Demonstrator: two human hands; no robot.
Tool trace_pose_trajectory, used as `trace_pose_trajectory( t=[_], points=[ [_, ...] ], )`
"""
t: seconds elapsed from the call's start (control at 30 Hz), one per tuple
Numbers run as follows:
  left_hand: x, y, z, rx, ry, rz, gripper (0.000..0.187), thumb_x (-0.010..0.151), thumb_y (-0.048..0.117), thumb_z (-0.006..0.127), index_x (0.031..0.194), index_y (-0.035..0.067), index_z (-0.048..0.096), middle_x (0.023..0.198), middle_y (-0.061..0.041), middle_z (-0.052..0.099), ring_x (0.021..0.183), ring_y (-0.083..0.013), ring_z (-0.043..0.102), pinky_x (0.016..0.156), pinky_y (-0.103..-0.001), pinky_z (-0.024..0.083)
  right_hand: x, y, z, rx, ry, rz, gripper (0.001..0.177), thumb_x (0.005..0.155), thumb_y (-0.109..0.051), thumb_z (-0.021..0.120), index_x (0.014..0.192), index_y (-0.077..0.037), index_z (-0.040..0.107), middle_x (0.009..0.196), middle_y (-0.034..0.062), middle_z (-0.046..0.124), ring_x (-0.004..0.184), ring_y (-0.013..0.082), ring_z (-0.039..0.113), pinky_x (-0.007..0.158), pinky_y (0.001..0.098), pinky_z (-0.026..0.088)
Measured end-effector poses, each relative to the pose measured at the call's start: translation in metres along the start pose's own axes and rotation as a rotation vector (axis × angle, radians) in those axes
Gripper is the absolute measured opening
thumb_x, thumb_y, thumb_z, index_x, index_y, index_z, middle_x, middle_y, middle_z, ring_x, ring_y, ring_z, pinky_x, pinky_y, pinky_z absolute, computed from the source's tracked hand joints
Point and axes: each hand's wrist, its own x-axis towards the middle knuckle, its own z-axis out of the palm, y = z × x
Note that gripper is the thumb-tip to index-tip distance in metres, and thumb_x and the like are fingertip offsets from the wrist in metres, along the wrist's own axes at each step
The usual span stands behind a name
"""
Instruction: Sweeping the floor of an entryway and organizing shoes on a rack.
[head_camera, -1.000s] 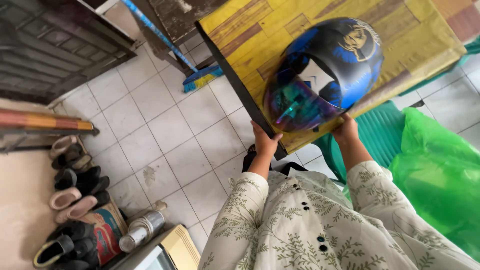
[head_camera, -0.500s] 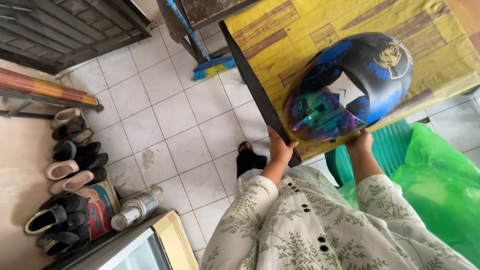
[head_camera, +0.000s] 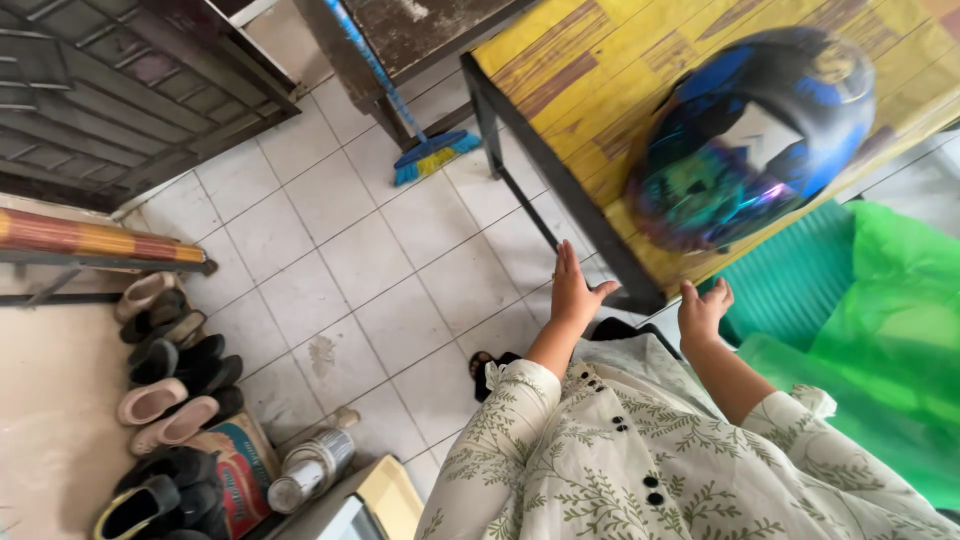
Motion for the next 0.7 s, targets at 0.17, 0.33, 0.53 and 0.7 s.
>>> trace_pose_trajectory(
  t=[0.17,0.33,0.53,0.7],
  points=[
    [-0.021,-0.058,-0.108,0.071,0.026,-0.007,0.126,0.073,0.047,0.087,0.163,0.000,0.012,0.165,-0.031,0.023,0.150,-0.0498,0.028,0.120,-0.052,0.028,-0.107,-0.088,0.046,-0.009,-0.170,-0.050,0.081,0.091,-0.024,0.076,0.153,0.005,0.033,0.160,0.0240,0.026,0.147,0.0415,0.029,0.121,0.0451,0.028],
    [-0.043,-0.109,-0.216,0.106,0.161,-0.019,0.120,0.076,0.048,0.087,0.164,0.007,0.017,0.166,-0.029,0.025,0.151,-0.0506,0.026,0.120,-0.055,0.027,-0.170,-0.202,0.118,0.122,-0.442,-0.179,0.069,0.095,-0.022,0.070,0.155,-0.006,0.040,0.165,0.0190,0.016,0.149,0.0367,0.028,0.119,0.0426,0.031],
    [-0.050,-0.124,-0.302,0.092,0.210,-0.058,0.115,0.075,0.047,0.087,0.163,0.011,0.022,0.166,-0.026,0.026,0.152,-0.0499,0.022,0.119,-0.055,0.027,-0.208,-0.330,0.163,0.220,-0.599,-0.125,0.062,0.096,-0.023,0.065,0.153,-0.011,0.042,0.166,0.0131,0.013,0.144,0.0313,0.035,0.108,0.0396,0.042],
    [-0.029,-0.131,-0.330,0.054,0.228,-0.043,0.112,0.076,0.045,0.087,0.162,0.012,0.024,0.166,-0.025,0.026,0.153,-0.0492,0.022,0.120,-0.054,0.027,-0.198,-0.361,0.193,0.196,-0.585,-0.160,0.060,0.097,-0.023,0.065,0.152,-0.011,0.045,0.165,0.0127,0.015,0.142,0.0310,0.039,0.107,0.0389,0.043]
  ],
)
